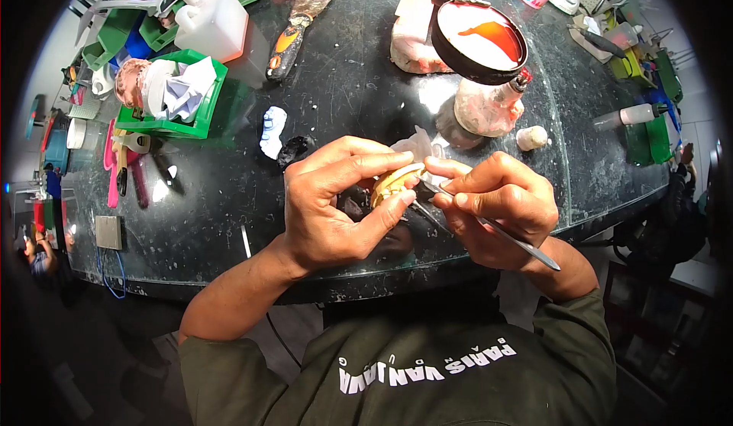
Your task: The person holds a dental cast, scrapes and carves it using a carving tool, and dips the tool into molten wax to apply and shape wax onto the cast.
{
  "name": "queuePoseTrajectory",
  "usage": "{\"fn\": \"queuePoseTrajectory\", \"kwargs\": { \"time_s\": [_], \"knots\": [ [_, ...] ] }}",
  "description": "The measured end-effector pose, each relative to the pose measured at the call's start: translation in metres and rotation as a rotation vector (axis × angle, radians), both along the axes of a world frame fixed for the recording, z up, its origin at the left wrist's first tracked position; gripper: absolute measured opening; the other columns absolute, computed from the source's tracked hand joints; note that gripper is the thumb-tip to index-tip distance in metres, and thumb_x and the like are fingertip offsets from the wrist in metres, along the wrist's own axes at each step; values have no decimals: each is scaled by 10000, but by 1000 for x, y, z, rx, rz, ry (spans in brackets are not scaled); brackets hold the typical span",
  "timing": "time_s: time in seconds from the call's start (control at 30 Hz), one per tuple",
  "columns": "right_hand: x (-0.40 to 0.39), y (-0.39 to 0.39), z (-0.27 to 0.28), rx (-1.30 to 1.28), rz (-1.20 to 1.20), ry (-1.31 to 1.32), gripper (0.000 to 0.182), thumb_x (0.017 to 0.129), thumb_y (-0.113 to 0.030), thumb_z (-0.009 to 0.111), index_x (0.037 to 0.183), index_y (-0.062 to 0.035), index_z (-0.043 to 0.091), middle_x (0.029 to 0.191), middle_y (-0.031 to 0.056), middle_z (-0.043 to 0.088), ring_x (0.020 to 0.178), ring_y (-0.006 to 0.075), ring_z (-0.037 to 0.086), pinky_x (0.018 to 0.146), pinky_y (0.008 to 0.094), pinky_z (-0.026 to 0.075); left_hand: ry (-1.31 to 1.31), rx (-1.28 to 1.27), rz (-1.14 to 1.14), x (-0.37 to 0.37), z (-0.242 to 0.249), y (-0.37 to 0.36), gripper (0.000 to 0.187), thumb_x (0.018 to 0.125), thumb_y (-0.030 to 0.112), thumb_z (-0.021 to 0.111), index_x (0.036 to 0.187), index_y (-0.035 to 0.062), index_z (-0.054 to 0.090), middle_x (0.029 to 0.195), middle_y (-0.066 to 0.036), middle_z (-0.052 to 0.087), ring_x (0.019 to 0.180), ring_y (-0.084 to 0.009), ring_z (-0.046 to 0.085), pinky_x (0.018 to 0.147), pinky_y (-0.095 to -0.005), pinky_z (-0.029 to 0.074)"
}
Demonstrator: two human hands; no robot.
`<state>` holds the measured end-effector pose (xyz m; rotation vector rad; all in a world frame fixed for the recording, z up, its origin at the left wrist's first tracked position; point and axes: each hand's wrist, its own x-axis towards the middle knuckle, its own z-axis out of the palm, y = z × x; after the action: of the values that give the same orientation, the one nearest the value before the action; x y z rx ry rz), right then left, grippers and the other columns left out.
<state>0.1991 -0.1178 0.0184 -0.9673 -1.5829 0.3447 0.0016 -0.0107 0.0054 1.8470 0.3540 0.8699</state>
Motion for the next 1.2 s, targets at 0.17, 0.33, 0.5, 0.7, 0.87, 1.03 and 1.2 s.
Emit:
{"fn": "queuePoseTrajectory", "kwargs": {
  "time_s": [0.17,0.33,0.5,0.7,0.87,1.03,1.2],
  "knots": [
    [1,1,2,4,14,-44,206,805,165,725,913,3,660,779,96,619,696,140,655,878,507,630,2,-53,-15,-1,0,-1,329,820,-88,758,1143,-81,695,1103,-184,663,962,-192,706,832,-276,596],
    [1,1,3,-2,9,-54,200,804,167,724,911,10,660,782,105,621,694,143,659,879,503,630,-9,-151,-36,0,0,-3,319,834,-83,751,1147,-91,689,1120,-184,655,993,-194,698,861,-280,588],
    [2,1,4,7,18,-59,197,808,164,718,918,15,650,790,111,625,708,150,670,879,507,629,-22,-219,-56,0,0,-4,313,851,-72,741,1156,-101,680,1140,-183,645,1008,-195,690,871,-281,583],
    [3,0,3,11,17,-88,194,810,147,721,919,16,626,793,120,623,734,172,693,867,516,631,-37,-270,-61,0,-1,-6,310,855,-66,739,1156,-103,677,1142,-182,642,1016,-195,687,873,-284,582],
    [2,0,3,14,9,-96,190,814,142,720,913,15,619,794,123,625,738,175,697,858,513,635,-30,-265,-60,0,1,-5,312,854,-67,739,1157,-101,677,1138,-180,643,1015,-195,688,873,-284,582],
    [2,1,3,9,2,-105,199,816,148,724,895,9,605,786,112,618,725,167,687,846,506,641,-31,-251,-58,0,0,-4,314,851,-70,739,1158,-100,680,1132,-177,644,1011,-194,689,870,-283,583],
    [3,3,1,30,-13,-141,221,813,154,733,887,4,589,772,104,606,684,153,651,831,497,649,-30,-241,-52,0,-1,-3,307,852,-69,738,1153,-94,684,1133,-176,645,1007,-192,690,868,-280,586]
  ]
}}
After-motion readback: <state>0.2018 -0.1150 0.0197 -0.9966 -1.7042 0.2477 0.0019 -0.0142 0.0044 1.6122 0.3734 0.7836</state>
